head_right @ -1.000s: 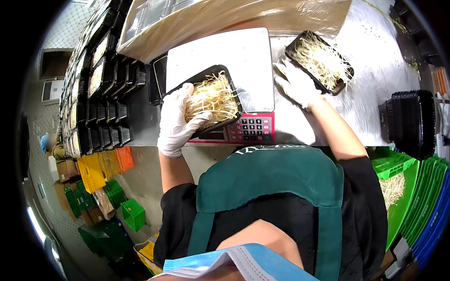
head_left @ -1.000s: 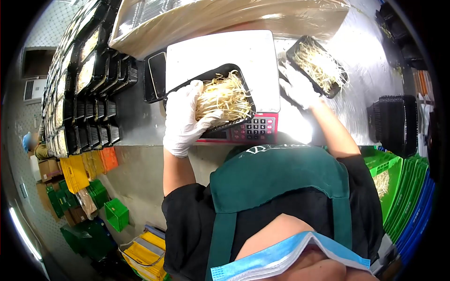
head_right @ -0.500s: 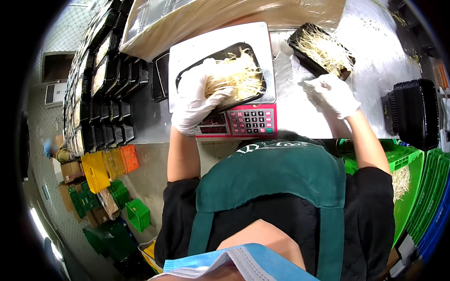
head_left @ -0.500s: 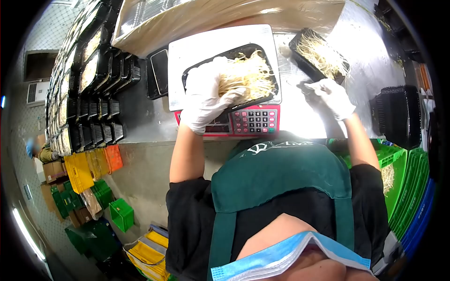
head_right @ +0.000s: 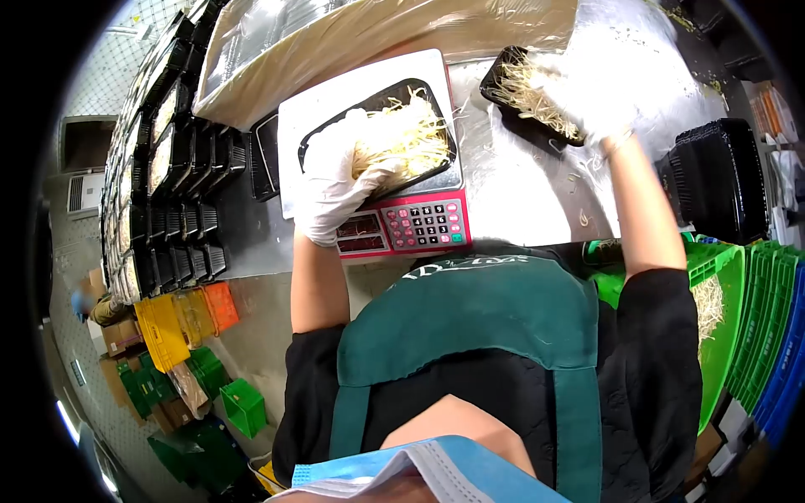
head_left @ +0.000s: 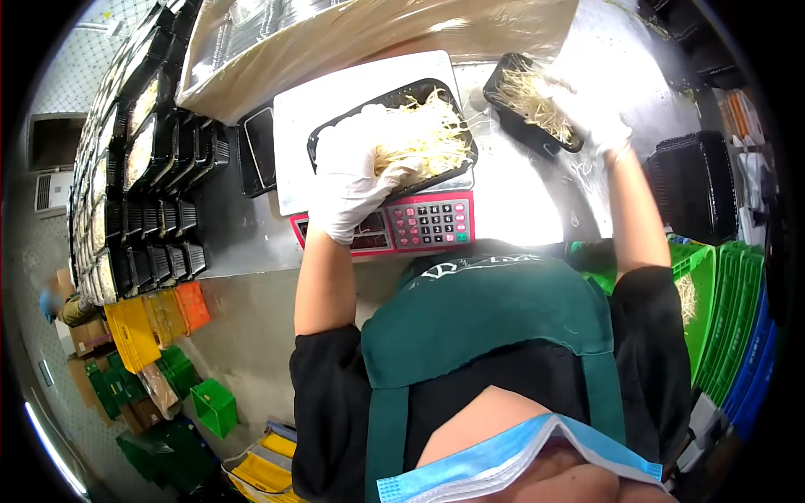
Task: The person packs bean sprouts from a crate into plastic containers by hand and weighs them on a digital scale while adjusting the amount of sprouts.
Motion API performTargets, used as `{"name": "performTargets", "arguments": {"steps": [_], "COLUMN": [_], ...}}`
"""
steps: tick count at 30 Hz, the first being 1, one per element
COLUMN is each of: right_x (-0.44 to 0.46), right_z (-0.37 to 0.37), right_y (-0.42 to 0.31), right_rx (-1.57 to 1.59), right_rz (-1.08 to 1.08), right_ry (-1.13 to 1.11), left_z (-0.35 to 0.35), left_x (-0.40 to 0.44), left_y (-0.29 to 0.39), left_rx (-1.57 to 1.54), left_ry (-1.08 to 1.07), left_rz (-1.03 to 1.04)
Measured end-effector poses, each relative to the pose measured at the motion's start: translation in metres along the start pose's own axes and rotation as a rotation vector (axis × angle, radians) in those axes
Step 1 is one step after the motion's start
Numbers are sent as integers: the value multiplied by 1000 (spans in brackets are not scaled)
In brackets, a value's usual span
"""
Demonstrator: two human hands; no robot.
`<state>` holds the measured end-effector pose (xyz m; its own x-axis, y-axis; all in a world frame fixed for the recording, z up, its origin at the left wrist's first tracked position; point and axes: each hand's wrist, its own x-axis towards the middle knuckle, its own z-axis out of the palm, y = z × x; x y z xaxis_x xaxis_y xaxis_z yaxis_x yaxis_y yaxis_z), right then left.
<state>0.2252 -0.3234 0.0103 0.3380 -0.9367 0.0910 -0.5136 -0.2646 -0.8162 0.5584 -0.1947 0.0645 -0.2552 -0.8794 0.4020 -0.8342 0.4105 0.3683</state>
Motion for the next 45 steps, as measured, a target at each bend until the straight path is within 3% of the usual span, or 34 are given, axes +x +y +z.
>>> {"name": "performTargets", "arguments": {"steps": [1,2,4,6,7,8,10,11,12,14,16,18,20,22,23,24,27,30,32,34,35,36,38,39,40,41,43,44,45], "right_x": [9,17,18,11,0,0,-5,-6,-7,-12,-11,-2,-2,6,7,8,21,22,9,9,15,20,14,11,17,17,18,24,21], "right_z": [-5,-10,-11,29,33,34,34,32,33,31,28,26,30,41,31,20,-23,-46,-54,-60,-58,-55,-29,-15,2,29,74,89,91], "right_y": [5,9,5,48,41,45,57,61,65,29,11,29,23,33,29,34,40,35,-35,-81,-89,-97,-155,-178,-176,-186,-175,-173,-171], "right_rx": [-1,-397,-851,-1014,-1061,-1058,-1009,-735,-735,-744,-676,-336,-464,-806,-613,-772,-362,-400,-384,20,217,415,372,319,327,121,-614,-529,-614], "right_rz": [3,67,166,-40,-124,-129,-512,-396,-398,-93,-118,-160,-229,31,-19,-62,263,73,16,16,-14,-41,-59,-61,-174,-172,-643,-687,-641], "right_ry": [-3,-38,-211,178,205,202,230,83,81,-182,-126,-214,-92,-123,-94,83,-56,34,118,-27,-61,-99,-158,-193,-296,-274,-289,-424,-402], "left_z": [-2,-1,1,-1,2,3,3,4,4,6,7,6,3,6,7,6,-2,14,6,-3,-10,-15,-27,-23,-22,-17,2,5,8], "left_x": [1,1,3,4,2,0,-1,-1,-1,0,0,0,0,0,1,1,3,2,10,5,-5,-11,-16,-22,-19,-18,-23,-22,-24], "left_y": [3,2,-2,-1,-2,-3,-4,-4,-5,-7,-7,-6,-2,-6,-8,-8,0,-7,6,6,0,-4,-7,-13,-13,-16,-27,-27,-25], "left_rx": [17,17,-23,-60,-24,13,3,-11,-11,-42,-43,-44,36,37,39,42,17,14,-3,289,197,212,-126,-441,-735,-733,-416,-255,-246], "left_ry": [-52,-50,-81,-109,-41,27,-1,-26,-25,-21,-18,-11,-15,-17,-17,-7,-93,-37,-94,102,-71,-65,256,247,366,372,360,349,262], "left_rz": [-38,-38,-55,-54,-9,37,3,-26,-29,-35,-27,-22,-2,-9,-13,-17,-54,-31,-86,198,58,38,-35,-358,-519,-521,-200,-43,-27]}}
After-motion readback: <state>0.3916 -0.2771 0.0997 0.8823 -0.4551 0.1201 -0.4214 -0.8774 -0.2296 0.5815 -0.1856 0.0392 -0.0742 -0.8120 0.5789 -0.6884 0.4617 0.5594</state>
